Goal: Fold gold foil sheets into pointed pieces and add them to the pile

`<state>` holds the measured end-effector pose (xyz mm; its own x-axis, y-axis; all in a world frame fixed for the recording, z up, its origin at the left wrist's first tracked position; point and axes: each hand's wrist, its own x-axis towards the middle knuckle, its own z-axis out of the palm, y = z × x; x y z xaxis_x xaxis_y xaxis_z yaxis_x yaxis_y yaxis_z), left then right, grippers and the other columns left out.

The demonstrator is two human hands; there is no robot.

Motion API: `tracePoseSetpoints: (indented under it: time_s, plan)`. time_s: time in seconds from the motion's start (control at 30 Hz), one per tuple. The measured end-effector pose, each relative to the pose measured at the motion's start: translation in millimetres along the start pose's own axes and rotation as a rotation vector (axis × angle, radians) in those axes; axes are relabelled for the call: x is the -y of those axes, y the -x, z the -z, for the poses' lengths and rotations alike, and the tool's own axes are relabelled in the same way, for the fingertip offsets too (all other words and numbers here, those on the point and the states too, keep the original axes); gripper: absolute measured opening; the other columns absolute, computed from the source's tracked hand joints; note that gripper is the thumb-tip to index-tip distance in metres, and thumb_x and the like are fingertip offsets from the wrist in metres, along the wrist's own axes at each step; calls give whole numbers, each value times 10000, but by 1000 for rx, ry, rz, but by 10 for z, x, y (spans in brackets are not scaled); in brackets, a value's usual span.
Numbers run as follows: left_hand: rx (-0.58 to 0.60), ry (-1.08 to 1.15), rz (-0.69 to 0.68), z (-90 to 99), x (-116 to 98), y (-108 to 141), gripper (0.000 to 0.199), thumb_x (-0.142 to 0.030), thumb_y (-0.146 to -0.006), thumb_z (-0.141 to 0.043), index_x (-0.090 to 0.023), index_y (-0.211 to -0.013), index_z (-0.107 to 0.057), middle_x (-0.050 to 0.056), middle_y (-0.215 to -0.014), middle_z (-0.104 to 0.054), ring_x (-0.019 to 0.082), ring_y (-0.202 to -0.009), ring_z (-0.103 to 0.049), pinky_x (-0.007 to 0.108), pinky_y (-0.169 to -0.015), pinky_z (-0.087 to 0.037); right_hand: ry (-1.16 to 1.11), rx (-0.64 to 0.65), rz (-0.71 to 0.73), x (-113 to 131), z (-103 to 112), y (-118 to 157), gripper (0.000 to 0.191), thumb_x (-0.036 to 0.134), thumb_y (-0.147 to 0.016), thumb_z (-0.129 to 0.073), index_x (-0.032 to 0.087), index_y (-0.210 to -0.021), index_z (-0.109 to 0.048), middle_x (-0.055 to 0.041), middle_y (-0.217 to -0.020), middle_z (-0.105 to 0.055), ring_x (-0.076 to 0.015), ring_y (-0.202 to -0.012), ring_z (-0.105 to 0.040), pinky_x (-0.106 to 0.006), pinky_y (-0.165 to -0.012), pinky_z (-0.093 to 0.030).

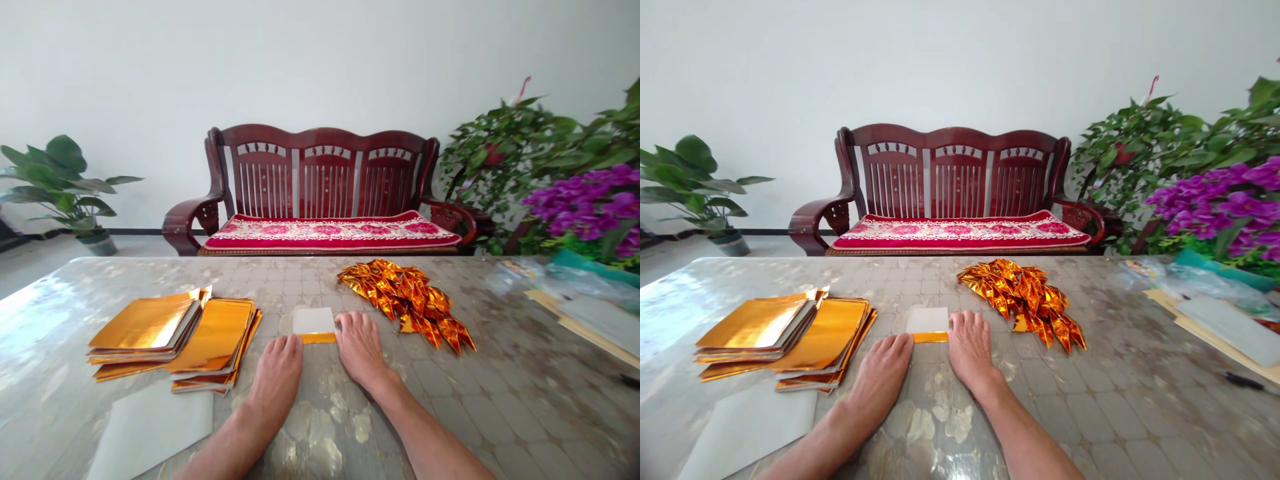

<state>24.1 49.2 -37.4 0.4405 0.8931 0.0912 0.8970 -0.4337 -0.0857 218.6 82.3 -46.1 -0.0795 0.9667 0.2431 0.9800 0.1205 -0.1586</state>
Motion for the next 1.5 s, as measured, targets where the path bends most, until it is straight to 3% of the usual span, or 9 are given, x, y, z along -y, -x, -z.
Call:
tracePoseSetpoints:
  time_s: [0.2,0.3,0.43,0.7,0.93,1.17,1.5]
  plan:
    - [-52,52,25,-8,82,-75,202,-113,-925,-486,-174,-1022,-652,80,-980,-648,269,-944,-610,417,-822,-502,-232,-148,85,-62,41,2,157,165,-953,-445,205,-965,-597,-65,-987,-616,-226,-955,-517,-340,-857,-384]
    - [-89,51,31,-27,102,-110,193,-150,-949,-463,-185,-965,-652,70,-946,-646,266,-918,-610,414,-812,-493,-302,-170,240,-33,74,28,85,204,-917,-549,210,-967,-617,-56,-991,-624,-226,-954,-519,-343,-857,-396]
    - [-119,68,28,-57,136,-134,207,-198,-973,-447,-197,-967,-655,65,-953,-652,255,-922,-614,395,-810,-486,-289,-117,332,-3,76,50,167,243,-824,-701,242,-986,-662,-43,-1020,-637,-236,-984,-520,-356,-851,-414]
    - [-125,130,49,-34,198,-178,215,-263,-935,-561,-251,-1130,-649,49,-1012,-665,253,-960,-617,382,-825,-485,-157,-122,372,-29,-3,-1,58,272,-876,-691,254,-930,-701,-25,-922,-663,-214,-897,-562,-343,-767,-437]
    - [-123,133,22,-68,212,-211,213,-245,-957,-512,-263,-1099,-669,44,-990,-661,247,-945,-615,374,-819,-483,-69,-118,401,-17,22,-1,54,253,-873,-695,259,-926,-705,-23,-915,-661,-221,-882,-575,-352,-748,-443]
    - [-116,150,13,-69,220,-233,165,-277,-920,-584,-248,-1050,-681,44,-988,-667,252,-945,-616,375,-823,-478,-6,-147,400,9,-7,-9,60,221,-893,-663,244,-843,-689,-26,-862,-653,-211,-848,-570,-330,-727,-424]
    - [-229,162,-73,-129,220,-233,284,-176,-937,-521,-246,-1200,-602,46,-1014,-694,226,-922,-638,354,-792,-470,-253,-180,280,-70,-44,-38,191,243,-972,-525,220,-865,-682,-30,-841,-674,-180,-829,-612,-275,-732,-421]
